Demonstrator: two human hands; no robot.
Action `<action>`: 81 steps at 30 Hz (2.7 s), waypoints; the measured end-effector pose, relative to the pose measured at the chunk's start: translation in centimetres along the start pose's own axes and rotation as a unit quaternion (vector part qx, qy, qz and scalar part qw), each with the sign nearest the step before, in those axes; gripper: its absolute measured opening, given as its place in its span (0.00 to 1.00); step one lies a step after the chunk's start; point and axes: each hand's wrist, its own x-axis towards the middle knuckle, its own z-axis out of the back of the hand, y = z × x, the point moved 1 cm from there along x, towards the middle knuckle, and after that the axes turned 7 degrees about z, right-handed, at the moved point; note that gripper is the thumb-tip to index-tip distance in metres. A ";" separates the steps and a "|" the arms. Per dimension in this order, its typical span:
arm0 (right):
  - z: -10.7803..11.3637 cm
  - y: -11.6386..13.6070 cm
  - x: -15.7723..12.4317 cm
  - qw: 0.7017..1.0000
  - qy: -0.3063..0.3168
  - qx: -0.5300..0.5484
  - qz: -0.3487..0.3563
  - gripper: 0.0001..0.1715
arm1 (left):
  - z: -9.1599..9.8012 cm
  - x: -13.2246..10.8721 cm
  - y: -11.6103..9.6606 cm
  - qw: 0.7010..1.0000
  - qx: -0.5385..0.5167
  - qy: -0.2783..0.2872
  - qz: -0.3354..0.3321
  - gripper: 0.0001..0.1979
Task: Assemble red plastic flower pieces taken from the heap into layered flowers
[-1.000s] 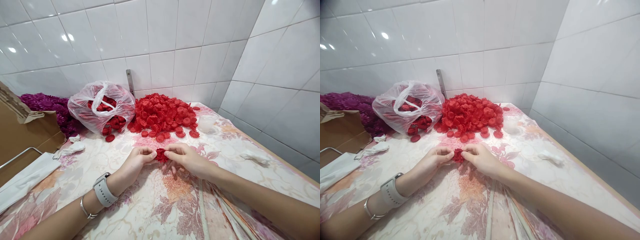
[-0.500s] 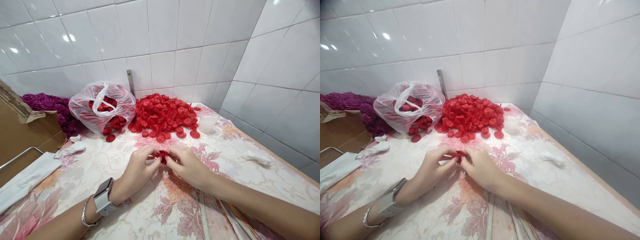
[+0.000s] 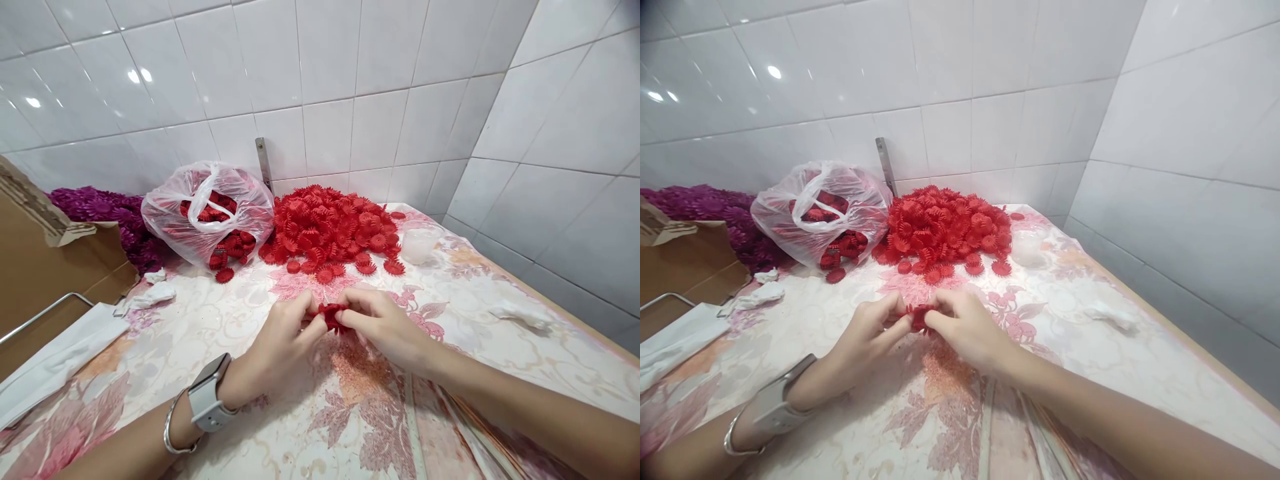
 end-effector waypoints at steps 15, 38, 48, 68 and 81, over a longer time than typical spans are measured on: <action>-0.6 -0.2 0.7 0.919 -0.013 0.380 -0.107 0.11 | -0.6 0.7 -0.4 0.851 -0.469 0.147 0.183 0.08; -0.7 0.7 0.2 0.872 -0.050 0.466 -0.140 0.12 | -0.3 0.7 -0.5 0.805 -0.551 0.165 0.147 0.08; 1.8 0.5 1.4 0.904 -0.105 0.406 -0.076 0.11 | 0.6 2.0 1.0 0.857 -0.487 0.071 0.153 0.04; 0.6 -0.9 0.8 0.956 0.023 0.289 -0.039 0.13 | 0.9 1.6 0.7 0.965 -0.255 0.042 0.034 0.09; 0.2 0.1 0.4 0.980 -0.011 0.197 -0.040 0.13 | 0.0 0.2 -0.1 0.946 -0.322 0.005 0.036 0.07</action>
